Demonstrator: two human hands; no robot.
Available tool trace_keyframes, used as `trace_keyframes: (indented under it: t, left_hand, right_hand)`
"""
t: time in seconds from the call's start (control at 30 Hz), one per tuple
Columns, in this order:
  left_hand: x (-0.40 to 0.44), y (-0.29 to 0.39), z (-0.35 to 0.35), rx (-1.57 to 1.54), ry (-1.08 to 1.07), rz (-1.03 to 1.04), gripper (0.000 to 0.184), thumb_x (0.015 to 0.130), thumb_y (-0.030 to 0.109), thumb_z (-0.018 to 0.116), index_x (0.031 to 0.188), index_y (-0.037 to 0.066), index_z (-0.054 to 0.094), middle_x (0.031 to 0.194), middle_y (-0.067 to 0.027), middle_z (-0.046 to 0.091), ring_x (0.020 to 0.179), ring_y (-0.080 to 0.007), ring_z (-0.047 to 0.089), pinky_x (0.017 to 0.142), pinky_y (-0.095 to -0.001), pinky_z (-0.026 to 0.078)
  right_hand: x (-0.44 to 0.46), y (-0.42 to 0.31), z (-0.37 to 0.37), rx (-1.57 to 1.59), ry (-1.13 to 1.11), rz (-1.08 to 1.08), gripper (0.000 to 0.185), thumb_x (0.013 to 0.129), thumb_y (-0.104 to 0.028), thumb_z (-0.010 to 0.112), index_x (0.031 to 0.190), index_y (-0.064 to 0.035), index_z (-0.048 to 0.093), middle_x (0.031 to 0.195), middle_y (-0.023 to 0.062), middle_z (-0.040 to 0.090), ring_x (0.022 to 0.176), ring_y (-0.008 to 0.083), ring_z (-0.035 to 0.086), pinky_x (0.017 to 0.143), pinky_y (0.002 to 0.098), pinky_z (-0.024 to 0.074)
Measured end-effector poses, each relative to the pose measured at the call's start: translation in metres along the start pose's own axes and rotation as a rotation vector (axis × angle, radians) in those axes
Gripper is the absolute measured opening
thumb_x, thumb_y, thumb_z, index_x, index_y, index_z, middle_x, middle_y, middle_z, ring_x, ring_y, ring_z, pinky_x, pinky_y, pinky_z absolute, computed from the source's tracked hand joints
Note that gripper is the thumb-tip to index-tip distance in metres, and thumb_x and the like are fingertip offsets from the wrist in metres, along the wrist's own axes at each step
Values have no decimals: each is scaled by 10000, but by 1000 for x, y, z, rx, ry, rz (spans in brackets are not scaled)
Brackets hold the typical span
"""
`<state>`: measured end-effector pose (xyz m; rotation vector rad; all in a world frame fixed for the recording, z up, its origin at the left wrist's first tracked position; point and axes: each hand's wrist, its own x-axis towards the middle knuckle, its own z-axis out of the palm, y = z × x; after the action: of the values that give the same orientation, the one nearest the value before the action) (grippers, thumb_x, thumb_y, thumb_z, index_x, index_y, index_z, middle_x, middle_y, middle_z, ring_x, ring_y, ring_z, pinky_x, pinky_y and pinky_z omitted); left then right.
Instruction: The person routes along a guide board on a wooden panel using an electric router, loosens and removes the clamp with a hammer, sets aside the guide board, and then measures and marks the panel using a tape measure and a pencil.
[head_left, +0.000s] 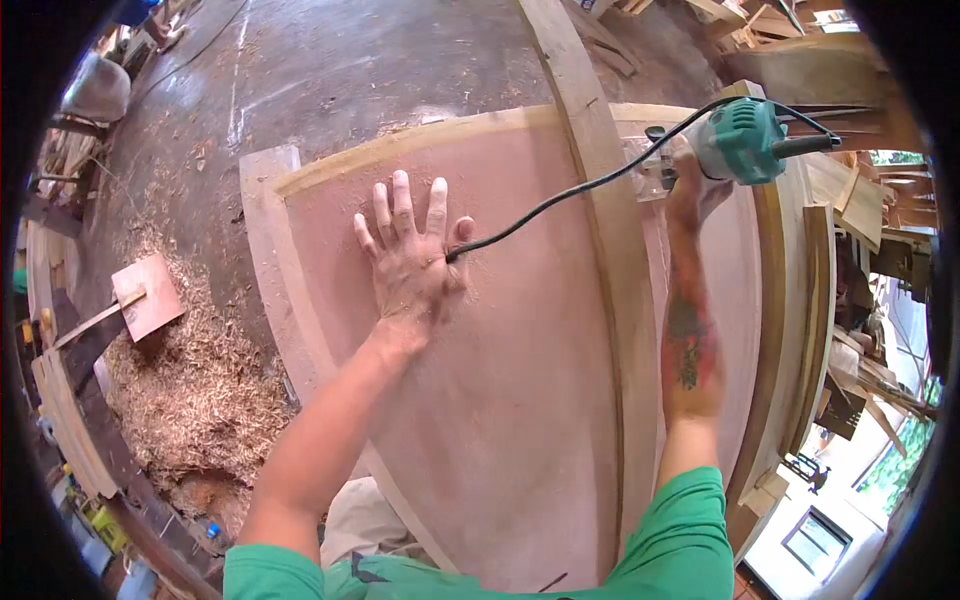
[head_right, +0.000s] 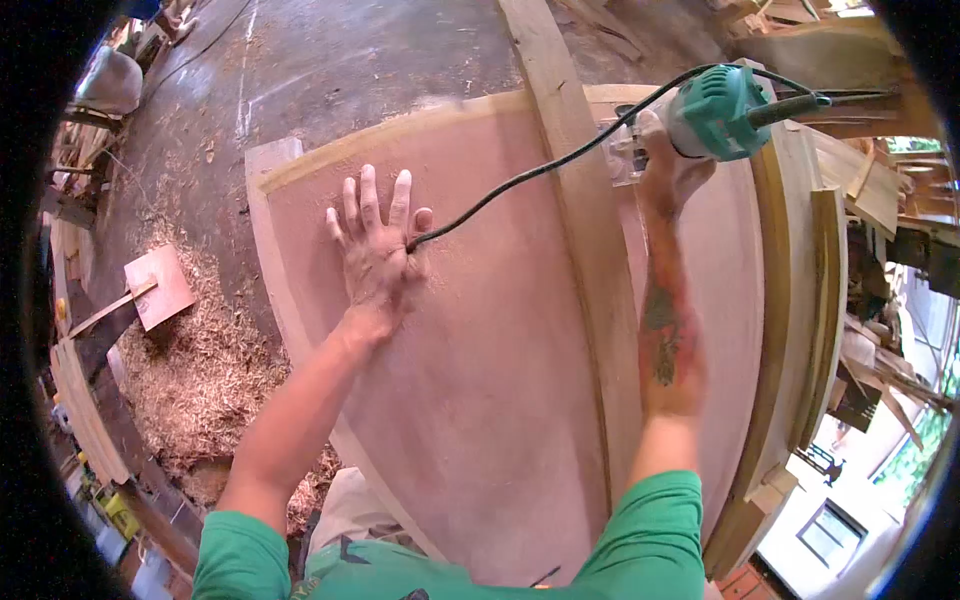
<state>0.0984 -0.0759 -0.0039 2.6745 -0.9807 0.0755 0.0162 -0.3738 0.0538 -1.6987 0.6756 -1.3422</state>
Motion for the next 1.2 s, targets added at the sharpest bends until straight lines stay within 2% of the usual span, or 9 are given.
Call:
trace_keyframes:
  t: [0.1,0.17,0.3,0.47,0.6,0.67,0.7,0.83,1.2]
  left_hand:
    - [0,1,-1,-12,-1,-4,554,999,432,425,1455,118,438,1549,-229,228,1453,-439,145,1144,-649,113]
    - [-1,1,-3,-13,-12,-4,553,999,433,425,1450,114,445,1547,-229,234,1453,-441,145,1141,-652,115]
    - [-1,3,-5,-8,-52,-32,552,1029,465,338,1481,155,404,1581,-171,195,1474,-391,122,1160,-627,84]
    - [-2,2,-3,-32,-54,-11,580,1012,479,375,1460,114,431,1574,-217,178,1467,-429,114,1144,-656,87]
    - [-1,1,-3,-30,-57,-12,590,1013,481,354,1468,111,416,1579,-221,161,1472,-432,91,1141,-664,75]
    - [-1,1,-4,-27,-62,-20,594,1012,482,349,1471,109,412,1581,-223,155,1473,-434,84,1139,-666,74]
    - [-1,1,-4,-42,-62,-13,588,1011,474,358,1469,109,414,1580,-225,160,1472,-435,90,1137,-667,76]
    - [-1,1,-5,-58,-53,-17,573,1014,464,370,1459,108,428,1575,-225,177,1469,-432,105,1133,-671,87]
    - [0,1,-6,-81,-54,-28,579,1017,493,363,1449,116,445,1570,-217,199,1467,-428,117,1134,-673,94]
  right_hand:
    - [2,-3,7,-9,2,67,206,694,-88,720,852,13,633,772,26,617,633,154,577,592,310,481]
    - [8,6,6,-47,-52,79,334,715,-132,719,999,21,632,945,66,632,818,175,600,741,325,499]
    - [14,21,12,-32,3,-65,287,699,-107,737,937,30,654,874,67,648,746,179,610,699,313,501]
    - [15,20,12,-92,-14,-12,412,701,-165,721,1055,23,628,966,68,637,839,173,608,765,336,509]
    - [15,39,9,-25,54,-4,409,713,-157,717,1068,23,625,972,63,637,822,171,611,755,327,513]
    - [18,51,0,-37,41,128,445,684,-106,735,1072,60,593,1034,108,616,895,212,605,775,336,513]
    - [14,47,5,-18,116,137,437,669,-86,729,1056,64,593,1026,104,617,858,205,613,739,337,531]
    - [13,31,10,54,27,102,418,681,-75,729,1054,60,595,1009,110,626,791,183,622,647,319,548]
    - [13,19,19,65,36,78,348,710,-84,752,1002,59,629,950,105,656,757,178,641,619,314,554]
